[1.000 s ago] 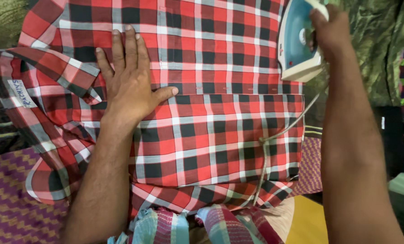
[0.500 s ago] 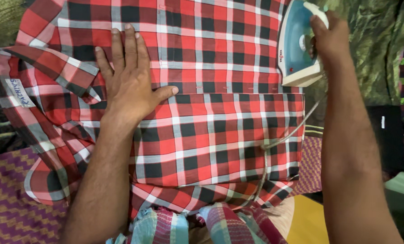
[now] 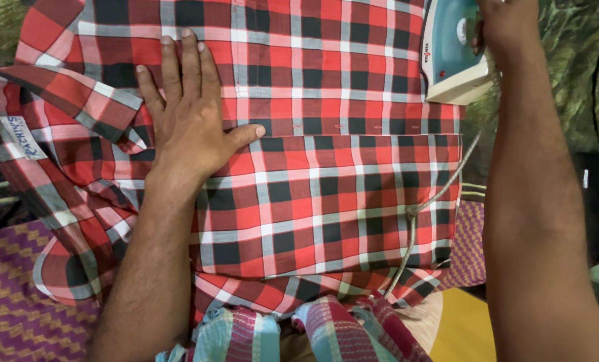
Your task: The person irons a red and black plaid shirt laid on a bed. They smooth the fabric with one hand and move a blue and white iron over the shirt with the other, then lift and reposition the shirt to continue ironing.
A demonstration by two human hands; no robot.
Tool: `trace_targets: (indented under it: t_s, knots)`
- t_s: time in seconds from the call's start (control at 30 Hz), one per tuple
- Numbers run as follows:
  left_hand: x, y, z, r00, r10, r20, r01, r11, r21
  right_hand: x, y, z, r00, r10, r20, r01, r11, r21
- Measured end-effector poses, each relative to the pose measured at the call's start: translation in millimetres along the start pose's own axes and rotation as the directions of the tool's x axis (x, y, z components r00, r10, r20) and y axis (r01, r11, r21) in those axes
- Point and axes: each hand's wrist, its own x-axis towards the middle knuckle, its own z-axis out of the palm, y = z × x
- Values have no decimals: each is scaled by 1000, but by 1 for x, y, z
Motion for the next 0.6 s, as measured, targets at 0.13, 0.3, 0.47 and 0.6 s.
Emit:
trace_targets:
  t_s: [0.13, 0.3, 0.47, 0.6]
  knots:
    - [-1, 1, -3, 1000, -3, 11, 3, 1000, 15, 14, 27, -7, 1000, 10, 29, -10, 1000, -1]
    - [1, 3, -8, 1000, -12, 26, 11, 1000, 25, -12, -15, 2, 999, -29, 17, 28, 999, 24]
    - [2, 1, -4, 1000, -5, 22, 4, 1000, 24, -56, -66, -4, 992, 120, 40, -112, 982, -153]
    - [2, 1, -3, 1000, -11, 13, 11, 1000, -10, -89, -75, -13, 986, 151, 74, -133, 968, -212]
